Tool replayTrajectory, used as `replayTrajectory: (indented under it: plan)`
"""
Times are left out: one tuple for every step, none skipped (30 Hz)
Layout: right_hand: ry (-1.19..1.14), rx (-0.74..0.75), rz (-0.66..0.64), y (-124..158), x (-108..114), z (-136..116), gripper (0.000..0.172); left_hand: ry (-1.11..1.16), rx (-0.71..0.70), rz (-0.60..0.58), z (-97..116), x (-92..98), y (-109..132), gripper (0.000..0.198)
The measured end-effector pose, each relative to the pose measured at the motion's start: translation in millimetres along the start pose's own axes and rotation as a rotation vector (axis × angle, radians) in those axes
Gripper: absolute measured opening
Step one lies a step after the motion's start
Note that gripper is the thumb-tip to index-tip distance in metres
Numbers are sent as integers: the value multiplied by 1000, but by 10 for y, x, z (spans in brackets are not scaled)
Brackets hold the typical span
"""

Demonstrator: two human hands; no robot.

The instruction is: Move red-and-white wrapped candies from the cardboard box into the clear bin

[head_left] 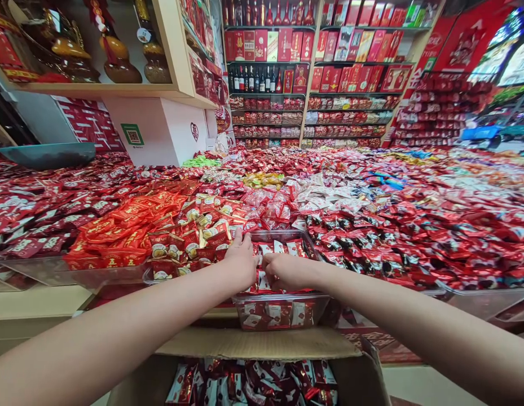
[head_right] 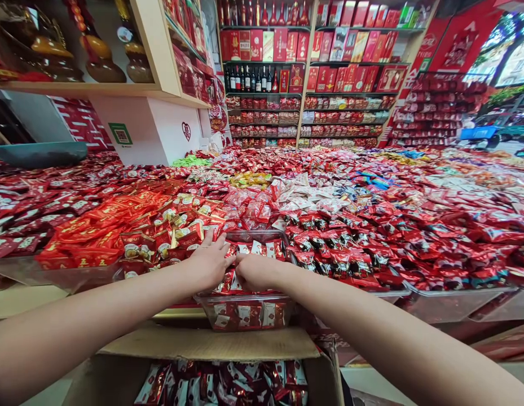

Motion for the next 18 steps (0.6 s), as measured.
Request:
replayTrajectory:
  plan:
    - [-27,-26,-8,5,2,24,15,-3,-1,-3,0,6,12,39]
    - [-55,-44,-20,12,1,43,15,-8,-2,-9,1,10,23,38]
    - [-74,-57,-23,23,7,58,14,-12,-3,-15,2,16,35,38]
    - [-82,-67,-12,38,26,72,14,-15,-5,-18,5,23,45,38]
    - [-80,-78,14,56,56,88,13,-17,-8,-18,11,32,52,37]
    - [-73,-93,47,77,92,110,13,-17,-13,-17,20,43,56,36]
    - [-63,-116,84,101,128,141,14,-16,-17,-13,30,55,54,34]
    - [-53,-144,117,128,161,180,15,-14,-22,-8,42,69,48,32]
    - [-48,-172,141,157,184,218,15,-13,-28,-1,54,88,41,29]
    - [-47,-195,156,189,201,250,14,-13,-37,9,67,114,38,27]
    - [-51,-215,171,233,220,273,14,-12,-49,23,79,148,44,26]
    - [-60,-229,193,293,249,278,13,-15,-62,37,89,190,67,25]
    - [-77,-232,223,375,290,257,11,-13,-79,61,94,248,116,24]
    - [-106,-226,262,483,342,208,11,4,-98,99,93,324,199,23]
    - [-152,-212,306,614,397,132,11,37,-123,139,89,404,316,22]
    - [-214,-189,339,757,441,32,11,103,-153,191,77,492,469,21]
    - [-297,-153,358,900,463,-89,13,202,-196,235,65,562,646,21]
    - [-394,-107,334,1019,436,-228,13,319,-255,233,69,578,823,23]
Point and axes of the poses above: each hand's wrist, its own y-axis away from the middle knuckle, its own x-axis out of the back of the hand, z = x × y, the point moved 9 cm from there along -y, towards the middle knuckle, and after that the axes turned 11 degrees about -z, right-handed, at the moved point
